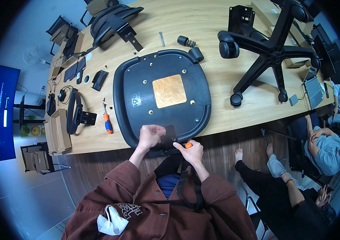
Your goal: Use a screwdriver to attach metal plates and armrests to the bottom of an office chair seat.
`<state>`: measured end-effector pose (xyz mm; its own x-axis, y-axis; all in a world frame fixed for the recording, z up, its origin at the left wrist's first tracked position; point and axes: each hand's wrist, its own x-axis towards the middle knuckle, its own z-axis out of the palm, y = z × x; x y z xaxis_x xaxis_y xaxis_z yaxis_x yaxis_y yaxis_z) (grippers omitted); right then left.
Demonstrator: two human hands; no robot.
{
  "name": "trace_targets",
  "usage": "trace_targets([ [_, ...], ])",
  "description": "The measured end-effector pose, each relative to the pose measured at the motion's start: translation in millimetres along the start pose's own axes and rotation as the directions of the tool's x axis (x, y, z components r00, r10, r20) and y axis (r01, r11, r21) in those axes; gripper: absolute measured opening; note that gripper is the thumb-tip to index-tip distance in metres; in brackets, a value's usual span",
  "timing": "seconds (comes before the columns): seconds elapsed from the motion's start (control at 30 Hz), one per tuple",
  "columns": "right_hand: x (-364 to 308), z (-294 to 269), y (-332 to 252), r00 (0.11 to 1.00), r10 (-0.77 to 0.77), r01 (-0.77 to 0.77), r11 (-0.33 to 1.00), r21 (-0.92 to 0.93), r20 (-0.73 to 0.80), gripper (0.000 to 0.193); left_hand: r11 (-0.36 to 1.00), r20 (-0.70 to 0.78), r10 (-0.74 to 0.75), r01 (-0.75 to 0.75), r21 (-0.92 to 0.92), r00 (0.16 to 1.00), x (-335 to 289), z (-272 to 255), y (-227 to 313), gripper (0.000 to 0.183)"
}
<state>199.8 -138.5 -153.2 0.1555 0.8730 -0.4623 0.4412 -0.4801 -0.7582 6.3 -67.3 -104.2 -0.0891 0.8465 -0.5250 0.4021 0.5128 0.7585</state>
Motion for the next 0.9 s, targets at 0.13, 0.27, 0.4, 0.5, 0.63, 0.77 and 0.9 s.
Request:
trace_targets([
  [0.13, -2.0, -1.0, -5.1, 1.0, 0.001, -0.001, 1.0, -0.003, 0.006, 0.051, 0.998, 0.047, -0.045, 0.043, 0.049, 0.998, 0.4, -7.8, 5.7, 0.014],
  [0.27, -5.4, 2.9, -6.7, 0.998, -0.018, 0.017, 0.999, -0.035, -0.057, 0.047, 0.995, -0.001, 0.061, -0.06, 0.084, 0.998, -2.0, -2.3, 0.9, 0.013],
  [0.4, -9.2, 5.4, -10.8, 0.995, -0.017, 0.009, 0.996, -0.084, -0.094, 0.042, 0.889, -0.101, 0.433, -0.406, 0.21, 0.896, -2.2, 5.5, -11.1, 0.013],
  [0.5, -9.7, 8.1, -8.5, 0.987, -0.028, 0.02, 0.998, -0.052, -0.156, 0.043, 0.83, -0.086, 0.528, -0.492, 0.265, 0.845, -3.1, 5.5, -7.3, 0.013],
  [0.63, -9.9, 0.8, 3.2, 0.992, -0.098, 0.099, 0.995, 0.016, -0.083, 0.05, 0.843, -0.093, 0.506, -0.469, 0.263, 0.857, -6.4, 3.2, -6.8, 0.013],
  [0.77, -12.9, -5.2, 9.2, 0.932, -0.358, 0.36, 0.932, -0.036, 0.056, 0.062, 0.829, -0.035, 0.534, -0.515, 0.219, 0.845, -1.1, -0.8, -14.0, 0.012],
  [0.9, -8.9, 2.6, 17.7, 0.945, -0.328, 0.327, 0.944, 0.042, 0.002, 0.057, 0.792, 0.001, 0.583, -0.568, 0.224, 0.813, -0.3, -2.8, -17.4, 0.013],
])
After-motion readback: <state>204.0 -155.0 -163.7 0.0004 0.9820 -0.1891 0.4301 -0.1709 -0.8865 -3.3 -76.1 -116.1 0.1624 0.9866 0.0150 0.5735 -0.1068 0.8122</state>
